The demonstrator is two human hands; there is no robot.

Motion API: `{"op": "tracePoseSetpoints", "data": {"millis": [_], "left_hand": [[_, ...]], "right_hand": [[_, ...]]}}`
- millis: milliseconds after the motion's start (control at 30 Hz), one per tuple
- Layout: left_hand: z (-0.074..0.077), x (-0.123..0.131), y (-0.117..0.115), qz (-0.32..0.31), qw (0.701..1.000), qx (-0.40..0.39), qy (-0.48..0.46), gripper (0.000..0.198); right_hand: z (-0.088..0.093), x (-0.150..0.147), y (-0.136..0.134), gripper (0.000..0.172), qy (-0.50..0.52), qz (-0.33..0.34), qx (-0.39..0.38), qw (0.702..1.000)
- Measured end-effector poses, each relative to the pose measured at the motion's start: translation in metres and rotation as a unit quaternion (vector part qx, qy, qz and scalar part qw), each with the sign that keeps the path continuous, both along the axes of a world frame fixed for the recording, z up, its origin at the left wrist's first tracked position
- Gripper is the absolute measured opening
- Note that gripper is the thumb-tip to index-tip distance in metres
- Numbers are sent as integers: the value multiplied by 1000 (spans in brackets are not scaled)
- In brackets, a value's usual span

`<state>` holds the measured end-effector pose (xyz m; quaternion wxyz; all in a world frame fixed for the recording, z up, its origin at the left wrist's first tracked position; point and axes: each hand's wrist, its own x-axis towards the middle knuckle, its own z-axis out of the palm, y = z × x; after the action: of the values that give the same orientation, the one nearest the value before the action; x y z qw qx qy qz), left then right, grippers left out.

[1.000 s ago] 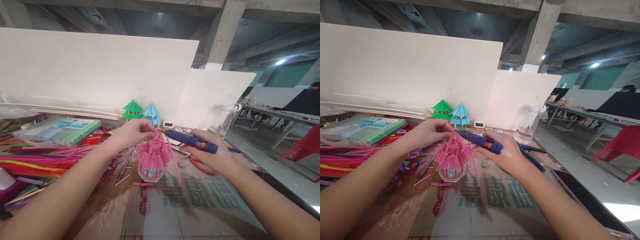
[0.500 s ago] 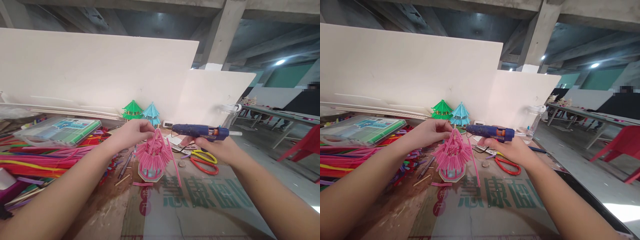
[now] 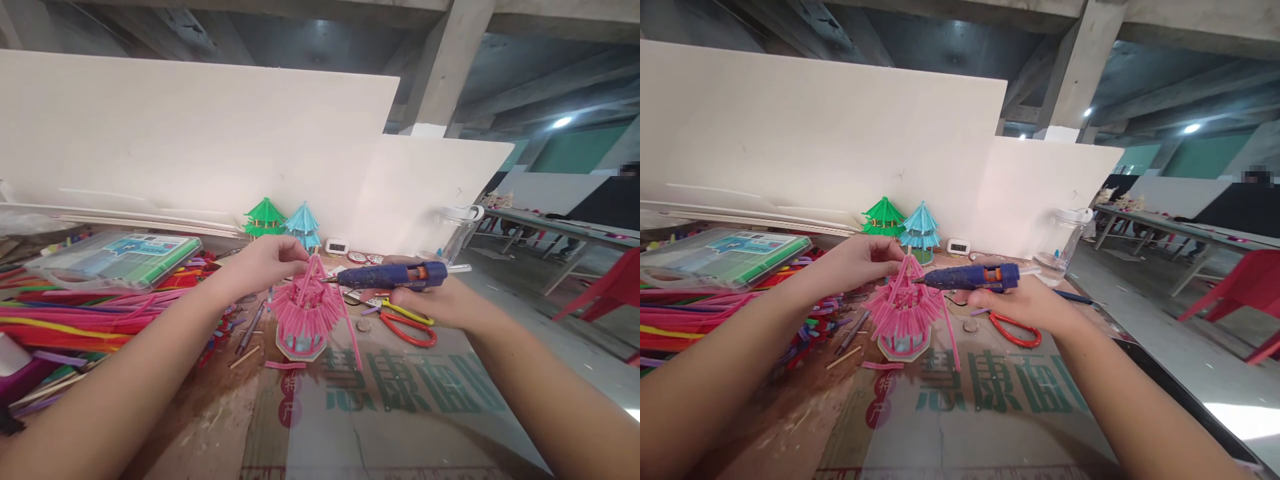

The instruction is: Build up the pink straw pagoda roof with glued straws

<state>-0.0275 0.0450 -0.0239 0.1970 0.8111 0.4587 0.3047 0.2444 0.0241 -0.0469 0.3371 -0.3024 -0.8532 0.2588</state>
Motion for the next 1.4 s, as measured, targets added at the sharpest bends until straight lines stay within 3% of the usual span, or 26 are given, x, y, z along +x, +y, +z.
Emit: {"op": "tracePoseSetpoints", "data": {"millis": [133, 267, 500, 1400], "left_hand": [[0, 0, 0, -4, 1000, -5, 3, 20], [-1, 0, 1, -5, 1000, -4, 2, 19], [-1, 0, 2, -9, 1000, -3, -4, 19], [-3, -1, 4, -15, 1000, 2, -9, 16]], "right_hand": [[-1, -1, 2, 34, 24, -5, 5, 1000], [-4, -3, 5, 44, 35, -43, 28, 998], [-4, -4, 5, 33, 31, -52, 43, 997], [-9, 0, 6, 38, -6, -109, 63, 992]]}}
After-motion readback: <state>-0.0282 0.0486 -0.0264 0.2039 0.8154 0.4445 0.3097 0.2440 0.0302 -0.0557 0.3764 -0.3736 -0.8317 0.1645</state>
